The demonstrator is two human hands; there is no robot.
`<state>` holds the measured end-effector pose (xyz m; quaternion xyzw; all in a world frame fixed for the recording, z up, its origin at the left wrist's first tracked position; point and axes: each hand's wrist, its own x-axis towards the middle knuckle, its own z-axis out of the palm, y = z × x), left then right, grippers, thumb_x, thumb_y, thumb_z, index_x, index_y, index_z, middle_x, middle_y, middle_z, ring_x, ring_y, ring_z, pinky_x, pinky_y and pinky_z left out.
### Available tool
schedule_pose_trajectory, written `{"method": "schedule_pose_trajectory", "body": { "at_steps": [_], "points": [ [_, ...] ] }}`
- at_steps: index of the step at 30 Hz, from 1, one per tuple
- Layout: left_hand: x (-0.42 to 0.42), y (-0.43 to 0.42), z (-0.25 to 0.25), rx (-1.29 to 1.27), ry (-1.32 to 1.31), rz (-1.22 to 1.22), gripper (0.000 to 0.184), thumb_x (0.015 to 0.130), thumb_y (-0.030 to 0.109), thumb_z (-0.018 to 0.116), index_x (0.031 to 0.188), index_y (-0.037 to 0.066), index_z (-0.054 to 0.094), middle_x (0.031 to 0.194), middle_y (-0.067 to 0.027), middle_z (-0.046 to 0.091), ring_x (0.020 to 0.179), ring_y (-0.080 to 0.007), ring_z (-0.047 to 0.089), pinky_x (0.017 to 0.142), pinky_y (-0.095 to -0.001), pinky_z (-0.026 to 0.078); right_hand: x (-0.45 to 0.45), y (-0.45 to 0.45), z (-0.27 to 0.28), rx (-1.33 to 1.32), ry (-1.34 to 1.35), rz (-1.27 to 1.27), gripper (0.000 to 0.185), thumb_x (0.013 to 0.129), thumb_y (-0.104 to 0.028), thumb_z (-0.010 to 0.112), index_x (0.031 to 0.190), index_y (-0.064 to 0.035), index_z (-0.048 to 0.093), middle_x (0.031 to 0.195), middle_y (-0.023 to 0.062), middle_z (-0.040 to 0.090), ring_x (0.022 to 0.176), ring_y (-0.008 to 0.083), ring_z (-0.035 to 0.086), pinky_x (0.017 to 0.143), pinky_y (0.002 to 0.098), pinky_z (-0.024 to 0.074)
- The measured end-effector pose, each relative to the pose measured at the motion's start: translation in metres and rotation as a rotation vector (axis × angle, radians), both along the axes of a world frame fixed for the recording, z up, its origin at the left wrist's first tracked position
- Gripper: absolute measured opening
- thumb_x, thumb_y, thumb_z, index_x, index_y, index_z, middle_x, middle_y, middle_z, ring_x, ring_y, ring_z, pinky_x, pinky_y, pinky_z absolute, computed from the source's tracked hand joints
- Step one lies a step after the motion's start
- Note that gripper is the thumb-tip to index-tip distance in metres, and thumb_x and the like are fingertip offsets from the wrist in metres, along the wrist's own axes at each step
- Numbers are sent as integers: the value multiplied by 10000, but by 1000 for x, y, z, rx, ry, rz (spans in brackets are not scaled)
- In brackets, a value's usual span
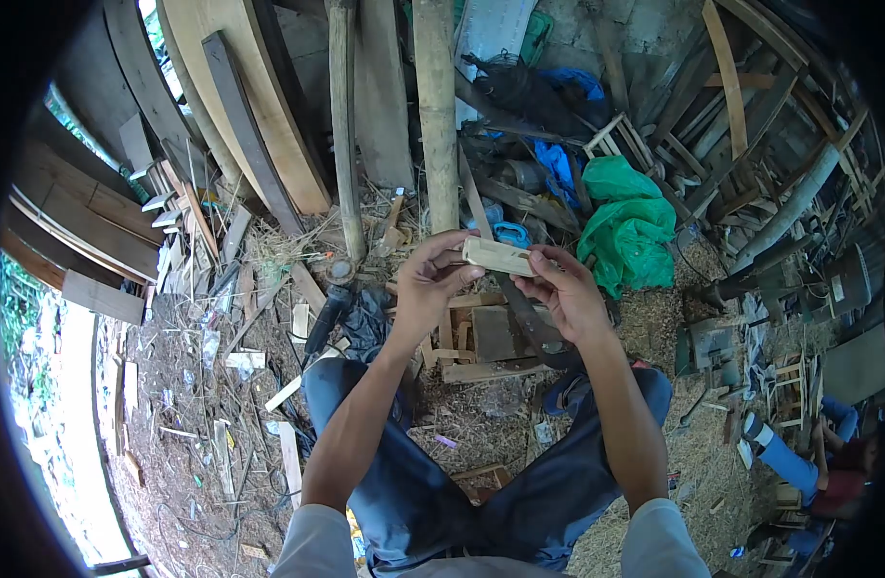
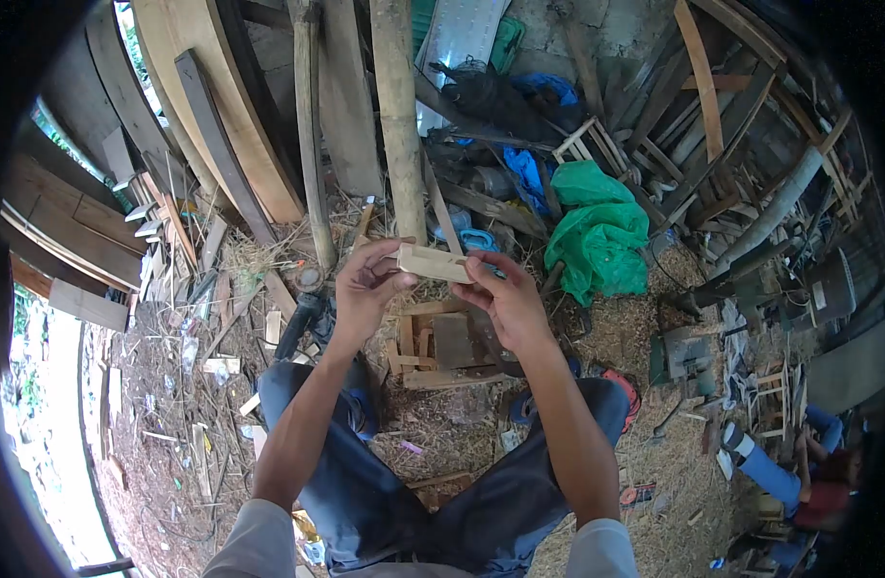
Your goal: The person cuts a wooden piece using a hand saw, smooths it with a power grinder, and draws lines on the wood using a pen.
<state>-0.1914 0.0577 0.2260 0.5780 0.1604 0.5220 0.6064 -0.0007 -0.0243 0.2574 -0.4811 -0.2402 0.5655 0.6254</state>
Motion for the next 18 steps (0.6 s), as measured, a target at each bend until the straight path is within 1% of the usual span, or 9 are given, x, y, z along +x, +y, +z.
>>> {"method": "schedule_pose_trajectory", "body": {
  "at_steps": [1,3,4,6,7,10,14,16,18],
  "points": [
    [1,0,0,1,0,0,435,812,-93,682,1214,-17,536,1262,-168,585,1047,-213,637,870,-313,556,-1,-1,3,8,20,18,305,913,-187,663,1132,10,584,1049,150,651,903,229,676,777,294,586],
    [2,1,0,-25,-47,5,364,824,-89,669,1170,-23,580,1266,-191,588,1046,-223,642,864,-318,567,-4,-2,8,28,9,14,304,912,-182,665,1133,8,580,1052,155,650,900,233,678,786,297,585],
    [2,2,-1,-21,-48,5,364,824,-89,669,1170,-23,580,1266,-191,588,1046,-223,642,864,-318,567,-5,-3,9,45,-2,10,303,911,-177,666,1134,7,577,1055,160,649,897,236,679,795,301,583],
    [1,4,-5,-108,-70,-5,347,815,-78,687,1148,-22,607,1239,-176,613,1059,-187,632,928,-304,533,-7,-1,7,48,4,8,308,910,-178,667,1138,7,575,1060,161,648,897,236,679,800,303,582],
    [-1,6,-6,-104,-69,-6,347,815,-78,687,1148,-22,607,1239,-176,613,1059,-187,632,928,-304,533,-8,0,6,46,12,6,314,909,-179,668,1143,8,574,1065,163,648,897,236,680,806,304,581],
    [-3,8,-7,-155,-52,18,321,820,-77,683,1130,-20,619,1201,-170,633,1024,-184,645,897,-303,551,-10,1,4,59,54,-6,283,889,-137,691,1102,29,602,1033,150,654,866,224,679,800,325,596],
    [-7,8,-5,-168,-51,48,317,822,-46,700,1126,-17,618,1138,-151,654,961,-173,657,828,-301,573,-11,0,9,25,74,31,292,889,-146,694,1111,20,604,1039,151,653,863,215,679,785,313,597],
    [-7,7,0,-177,-30,58,320,825,-32,704,1131,-17,612,1115,-141,659,940,-167,658,803,-297,577,-12,0,7,-8,19,70,343,913,-187,667,1185,-2,570,1052,149,651,887,219,679,794,314,583],
    [-4,6,4,-249,-112,81,319,836,-20,701,1137,-9,594,1077,-122,660,911,-159,655,760,-289,577,-15,0,9,9,-5,88,354,913,-196,667,1196,-7,569,1051,141,652,885,214,677,780,314,583]
  ]
}}
